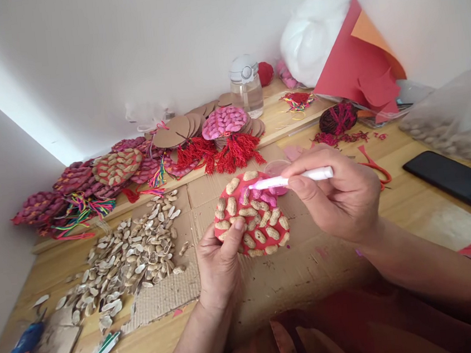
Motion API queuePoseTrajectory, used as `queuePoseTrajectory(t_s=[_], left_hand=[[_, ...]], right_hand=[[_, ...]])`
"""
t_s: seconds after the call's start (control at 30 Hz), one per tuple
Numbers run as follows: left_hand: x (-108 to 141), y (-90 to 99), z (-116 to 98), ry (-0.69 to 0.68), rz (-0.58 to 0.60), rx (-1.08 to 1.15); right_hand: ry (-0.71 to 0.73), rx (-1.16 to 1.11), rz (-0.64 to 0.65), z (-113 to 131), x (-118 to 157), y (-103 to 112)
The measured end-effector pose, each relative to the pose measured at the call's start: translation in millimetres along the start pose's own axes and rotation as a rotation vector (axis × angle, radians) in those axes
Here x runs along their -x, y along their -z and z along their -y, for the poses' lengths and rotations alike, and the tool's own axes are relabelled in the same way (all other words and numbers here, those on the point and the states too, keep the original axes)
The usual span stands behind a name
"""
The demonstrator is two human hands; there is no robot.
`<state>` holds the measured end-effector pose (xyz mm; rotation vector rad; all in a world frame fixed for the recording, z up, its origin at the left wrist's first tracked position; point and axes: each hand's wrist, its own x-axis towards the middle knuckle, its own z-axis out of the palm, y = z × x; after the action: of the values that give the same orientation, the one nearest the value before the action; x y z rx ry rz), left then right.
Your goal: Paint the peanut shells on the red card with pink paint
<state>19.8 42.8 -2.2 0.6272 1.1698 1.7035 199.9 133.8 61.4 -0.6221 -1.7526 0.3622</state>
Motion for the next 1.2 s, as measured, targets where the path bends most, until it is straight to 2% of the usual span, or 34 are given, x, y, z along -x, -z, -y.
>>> queuePoseTrajectory(t_s=[0.13,0.27,0.43,0.57,0.93,1.2], left_hand=[[-0.4,1.0,0.3,0.004,0.001,-0.009],[-1.0,2.0,1.2,0.000,-0.001,-0.013],[-1.4,3.9,3.0,0.004,-0.008,-0.026],[-1.9,4.9,3.5,0.013,0.007,-0.030],[-3.1,7.8,7.5,-0.013,0.024,-0.037],[-2.6,4.1,5.1,0.012,0.016,-0.030]], right_hand=[[0.015,0.029,0.022,0.0,0.5,-0.2],[-0.057,0.008,-0.007,-0.7,0.9,0.2],[-0.014,0.030,0.023,0.7,0.1,0.0],[-0.044,0.018,0.005,-0.7,1.0,0.0],[-0.009,-0.013,0.014,-4.2,2.6,-0.6],[-0.001,-0.002,0.019,-1.7,1.4,-1.0]])
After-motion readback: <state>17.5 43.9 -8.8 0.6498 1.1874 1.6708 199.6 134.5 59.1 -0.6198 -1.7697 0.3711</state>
